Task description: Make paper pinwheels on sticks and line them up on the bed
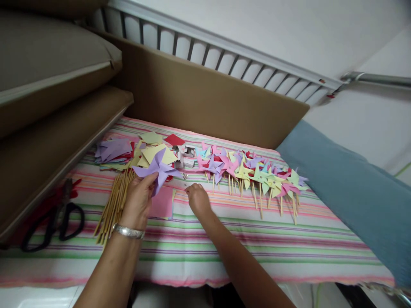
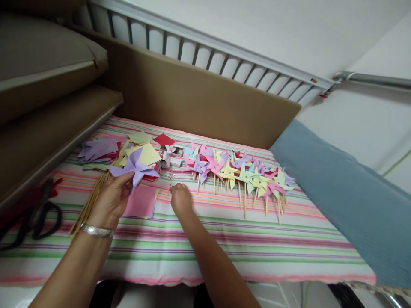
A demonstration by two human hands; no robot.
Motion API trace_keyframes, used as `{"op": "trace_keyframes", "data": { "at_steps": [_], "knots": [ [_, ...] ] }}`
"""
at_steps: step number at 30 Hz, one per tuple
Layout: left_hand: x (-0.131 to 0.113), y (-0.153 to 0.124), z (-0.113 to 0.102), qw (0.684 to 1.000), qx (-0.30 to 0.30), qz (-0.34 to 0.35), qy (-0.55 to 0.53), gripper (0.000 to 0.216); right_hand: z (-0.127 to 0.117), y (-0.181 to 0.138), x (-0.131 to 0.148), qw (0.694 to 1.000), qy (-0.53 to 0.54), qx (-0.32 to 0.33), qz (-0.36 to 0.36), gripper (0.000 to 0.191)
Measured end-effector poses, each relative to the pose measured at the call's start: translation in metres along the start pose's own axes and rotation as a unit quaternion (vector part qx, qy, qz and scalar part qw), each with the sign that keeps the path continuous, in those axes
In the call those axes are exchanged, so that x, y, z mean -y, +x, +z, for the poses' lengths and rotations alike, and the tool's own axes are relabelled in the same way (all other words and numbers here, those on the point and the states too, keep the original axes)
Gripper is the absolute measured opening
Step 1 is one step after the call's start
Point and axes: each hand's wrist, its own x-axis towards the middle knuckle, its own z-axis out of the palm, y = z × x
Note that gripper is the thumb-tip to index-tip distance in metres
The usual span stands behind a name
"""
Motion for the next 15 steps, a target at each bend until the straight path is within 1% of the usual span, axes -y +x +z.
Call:
{"op": "trace_keyframes", "data": {
  "at_steps": [4,7,10,13,14,15],
  "knots": [
    [-0.002,-0.002,0.003,1.0,-0.005,-0.012,0.015,0.019,0.001,0.005,0.004,0.999,0.029,-0.005,0.024,0.03],
    [0.0,-0.004,0.003,0.998,-0.004,-0.037,0.052,0.021,-0.007,0.003,0.006,0.995,0.078,-0.019,0.05,0.027],
    [0.007,-0.002,0.0,0.989,0.006,-0.073,0.125,0.025,-0.027,-0.009,0.005,0.985,0.148,-0.041,0.08,0.018],
    [0.019,0.001,-0.005,0.978,0.027,-0.076,0.193,0.029,-0.051,-0.026,0.004,0.968,0.219,-0.056,0.11,0.014],
    [0.023,0.001,-0.006,0.975,0.03,-0.073,0.21,0.029,-0.058,-0.031,0.004,0.957,0.257,-0.059,0.123,0.014],
    [0.027,0.001,-0.006,0.972,0.035,-0.071,0.223,0.029,-0.065,-0.036,0.004,0.936,0.316,-0.066,0.138,0.013]
  ]
}}
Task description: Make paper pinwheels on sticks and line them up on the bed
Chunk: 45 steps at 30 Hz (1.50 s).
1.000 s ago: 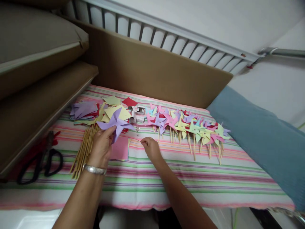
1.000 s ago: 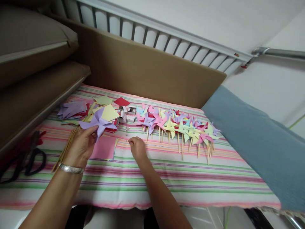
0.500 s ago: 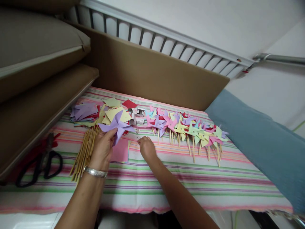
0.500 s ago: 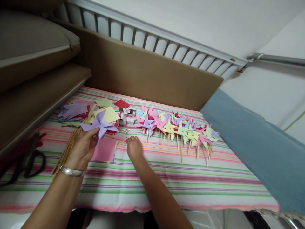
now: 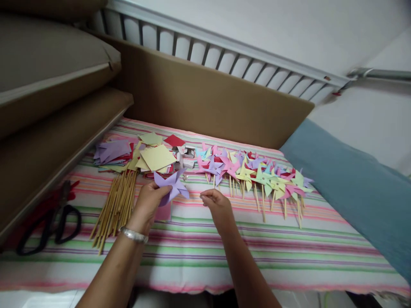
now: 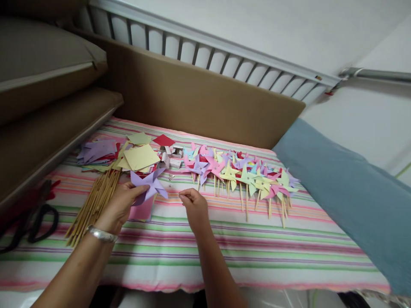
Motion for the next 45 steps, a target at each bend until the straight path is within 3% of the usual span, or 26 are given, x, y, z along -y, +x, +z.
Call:
{"op": "trace_keyframes", "data": {
  "at_steps": [3,5,12,19,29,36,45],
  "knots": [
    [0.006,-0.003,0.009,0.999,0.025,0.006,0.019,0.027,-0.011,-0.005,0.01,0.992,0.129,-0.004,0.002,0.008],
    [0.007,-0.009,0.018,0.998,0.053,0.006,0.016,0.025,-0.014,-0.004,0.015,0.988,0.152,0.004,-0.021,0.006],
    [0.015,-0.023,0.052,0.997,0.079,0.002,0.018,0.026,-0.019,0.003,0.019,0.985,0.16,0.038,-0.045,0.007],
    [0.024,-0.027,0.067,0.995,0.094,0.001,0.032,0.028,-0.024,0.004,0.013,0.991,0.132,0.024,-0.016,0.007],
    [0.025,-0.028,0.067,0.992,0.125,0.013,0.006,0.022,-0.023,0.003,0.007,0.99,0.136,0.025,0.013,0.008],
    [0.023,-0.026,0.064,0.993,0.113,0.029,0.024,0.022,-0.021,0.004,0.01,0.991,0.131,0.022,0.007,0.006],
    [0.022,-0.025,0.058,0.984,0.14,0.07,0.083,0.014,-0.016,0.004,0.008,0.965,0.254,0.036,0.044,0.007]
  ]
}}
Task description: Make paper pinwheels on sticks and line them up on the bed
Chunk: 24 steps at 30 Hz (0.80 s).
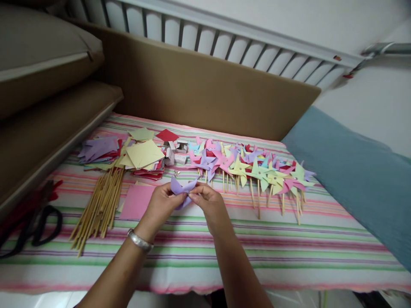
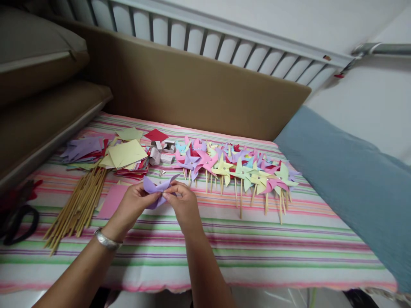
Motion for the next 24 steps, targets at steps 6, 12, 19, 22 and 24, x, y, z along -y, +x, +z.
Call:
{"op": "trace_keyframes", "data": {
  "at_steps": [6,12,19,22,24],
  "knots": [
    [-0.0012,-0.0004,0.0019,1.0,0.015,0.005,0.003,0.012,-0.0004,-0.0041,0.0008,0.999,0.046,0.001,0.028,0.01],
    [0.0009,-0.0014,0.0057,1.0,0.015,-0.014,-0.005,0.015,-0.0021,-0.0049,0.0011,0.998,0.05,-0.015,0.036,0.011],
    [0.0035,-0.0013,0.0073,0.999,0.029,-0.014,0.001,0.018,-0.0032,-0.0055,0.0007,0.996,0.063,-0.021,0.056,0.013],
    [0.0035,-0.0016,0.0086,1.0,0.016,-0.008,0.016,0.014,-0.0036,-0.0052,-0.0016,0.996,0.067,-0.016,0.051,0.013],
    [0.0041,-0.0016,0.0094,1.0,0.005,-0.006,0.022,0.014,-0.0034,-0.0046,-0.0043,0.997,0.064,-0.011,0.046,0.014]
  ]
}}
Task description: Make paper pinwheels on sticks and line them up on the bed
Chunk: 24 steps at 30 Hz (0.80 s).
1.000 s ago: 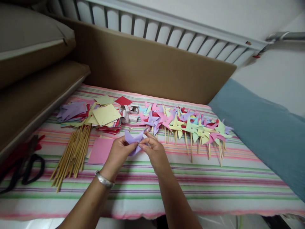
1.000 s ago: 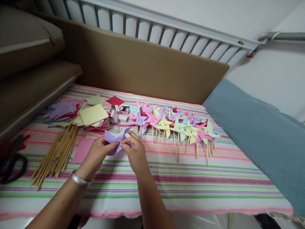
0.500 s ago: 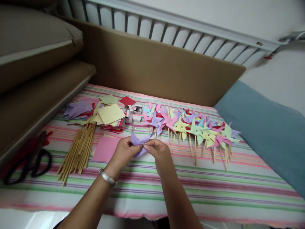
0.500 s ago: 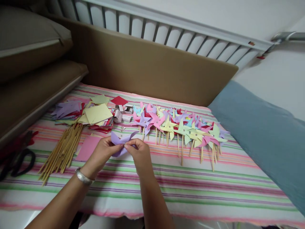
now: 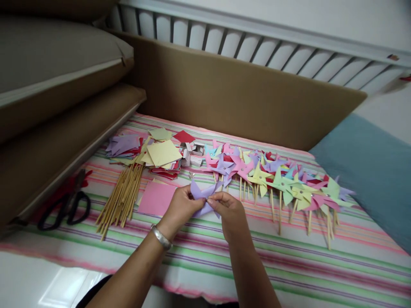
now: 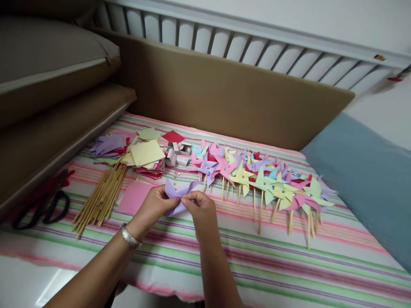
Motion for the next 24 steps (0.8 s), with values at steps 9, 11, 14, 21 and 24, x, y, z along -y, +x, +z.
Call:
{"op": "trace_keyframes", "data": {
  "at_steps": [9,11,14,21,24],
  "knots": [
    [0.006,0.002,-0.001,1.0,0.007,0.005,0.011,0.015,0.002,0.001,-0.006,0.998,-0.032,-0.022,-0.04,0.015],
    [0.006,0.002,-0.002,1.0,0.014,0.007,0.005,0.014,0.002,0.001,-0.005,0.998,-0.035,-0.016,-0.041,0.014],
    [0.003,0.001,-0.002,1.0,0.021,0.002,-0.012,0.013,0.002,0.0,-0.003,0.998,-0.042,-0.018,-0.05,0.015],
    [0.001,-0.003,-0.001,0.992,0.045,-0.029,-0.116,0.03,0.004,-0.004,0.003,0.997,-0.032,-0.012,-0.07,0.016],
    [0.0,-0.003,-0.005,0.99,0.053,-0.045,-0.124,0.027,0.003,-0.01,0.01,0.996,-0.036,0.002,-0.078,0.016]
  ]
}}
